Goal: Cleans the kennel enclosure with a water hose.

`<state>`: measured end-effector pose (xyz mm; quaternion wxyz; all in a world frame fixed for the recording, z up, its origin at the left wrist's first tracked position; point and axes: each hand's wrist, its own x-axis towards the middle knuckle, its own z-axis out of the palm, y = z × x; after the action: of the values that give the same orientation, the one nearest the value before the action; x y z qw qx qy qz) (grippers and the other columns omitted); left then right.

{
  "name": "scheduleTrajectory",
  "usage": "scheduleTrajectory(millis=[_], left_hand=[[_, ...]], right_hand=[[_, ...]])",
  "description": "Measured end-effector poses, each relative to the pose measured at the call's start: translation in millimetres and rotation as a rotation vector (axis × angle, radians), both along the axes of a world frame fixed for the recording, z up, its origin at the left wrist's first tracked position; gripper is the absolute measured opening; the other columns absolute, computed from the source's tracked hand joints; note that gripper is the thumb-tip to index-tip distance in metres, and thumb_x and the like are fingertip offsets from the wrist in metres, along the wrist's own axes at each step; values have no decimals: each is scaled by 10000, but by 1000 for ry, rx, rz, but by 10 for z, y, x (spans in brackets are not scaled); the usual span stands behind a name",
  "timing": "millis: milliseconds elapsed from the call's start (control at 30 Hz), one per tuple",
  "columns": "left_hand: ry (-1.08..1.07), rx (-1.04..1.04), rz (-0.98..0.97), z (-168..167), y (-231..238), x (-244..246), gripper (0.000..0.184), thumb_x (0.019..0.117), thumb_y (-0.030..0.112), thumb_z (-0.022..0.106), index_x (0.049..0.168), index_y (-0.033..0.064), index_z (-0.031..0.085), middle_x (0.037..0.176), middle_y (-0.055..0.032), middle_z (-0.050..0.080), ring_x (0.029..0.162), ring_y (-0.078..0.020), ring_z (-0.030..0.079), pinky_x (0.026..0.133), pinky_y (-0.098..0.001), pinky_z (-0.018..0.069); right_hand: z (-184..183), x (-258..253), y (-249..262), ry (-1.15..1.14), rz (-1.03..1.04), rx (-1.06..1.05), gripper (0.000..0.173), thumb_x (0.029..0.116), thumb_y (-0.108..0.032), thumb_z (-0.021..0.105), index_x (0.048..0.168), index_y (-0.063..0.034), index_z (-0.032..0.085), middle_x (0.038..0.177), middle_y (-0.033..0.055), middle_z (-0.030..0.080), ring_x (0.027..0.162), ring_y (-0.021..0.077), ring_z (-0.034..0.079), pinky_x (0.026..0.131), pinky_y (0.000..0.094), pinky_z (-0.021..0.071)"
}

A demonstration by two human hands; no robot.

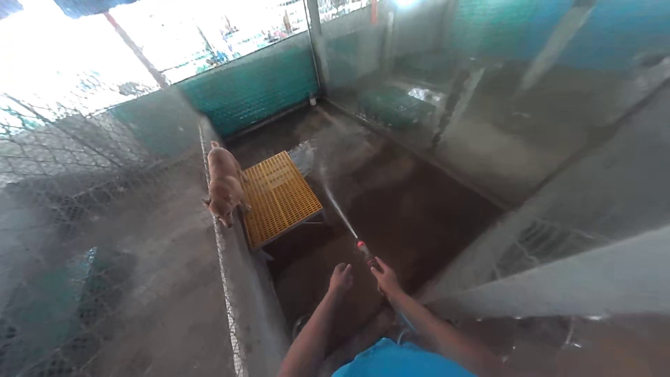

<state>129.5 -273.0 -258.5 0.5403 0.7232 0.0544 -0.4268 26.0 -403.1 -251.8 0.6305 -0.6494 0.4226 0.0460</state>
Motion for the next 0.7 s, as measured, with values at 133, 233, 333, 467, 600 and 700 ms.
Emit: scheduleTrajectory(millis=[133,233,333,467,600,700], left_hand=[[-45,-27,-25,81,-374,119,506,1093,253,506,1520,19,370,1343,-272,557,1061,-297,623,921,-410,513],[-84,-31,-46,77,-590,153,483,1072,236,556,1479,1,449,1307,-264,604,1083,-316,645,952,-443,524],[-129,-32,-36,50,-767,181,446,1044,211,610,1416,-19,519,1303,-262,621,1113,-343,658,979,-477,528],[-186,23,-68,95,-901,224,453,1020,240,653,1383,-12,554,1267,-262,641,1108,-357,659,976,-491,525],[-231,112,-104,216,-964,263,466,1002,310,677,1335,-6,598,1232,-243,665,1104,-344,667,979,-490,523],[-277,114,-62,254,-971,292,409,985,287,704,1258,-13,652,1201,-243,678,1090,-349,673,972,-503,526]], right_hand=[[84,-4,55,-55,-9,15,551,1099,-187,507,1612,-107,323,1183,226,619,606,198,527,564,364,485],[183,-11,80,-65,-20,7,552,1101,-182,501,1616,-112,315,1169,216,622,615,207,555,572,367,506],[277,-29,87,-78,-61,-2,550,1099,-162,502,1613,-102,315,1180,234,628,617,214,575,579,375,522],[325,-60,73,-88,-113,-11,550,1092,-148,516,1606,-103,327,1118,231,638,596,207,591,576,370,537],[350,-106,89,-136,-142,16,556,1089,-133,517,1605,-86,316,1190,241,620,654,220,633,605,375,558],[416,-135,116,-147,-153,19,552,1083,-118,525,1595,-63,327,1228,256,615,705,246,669,635,397,580]])
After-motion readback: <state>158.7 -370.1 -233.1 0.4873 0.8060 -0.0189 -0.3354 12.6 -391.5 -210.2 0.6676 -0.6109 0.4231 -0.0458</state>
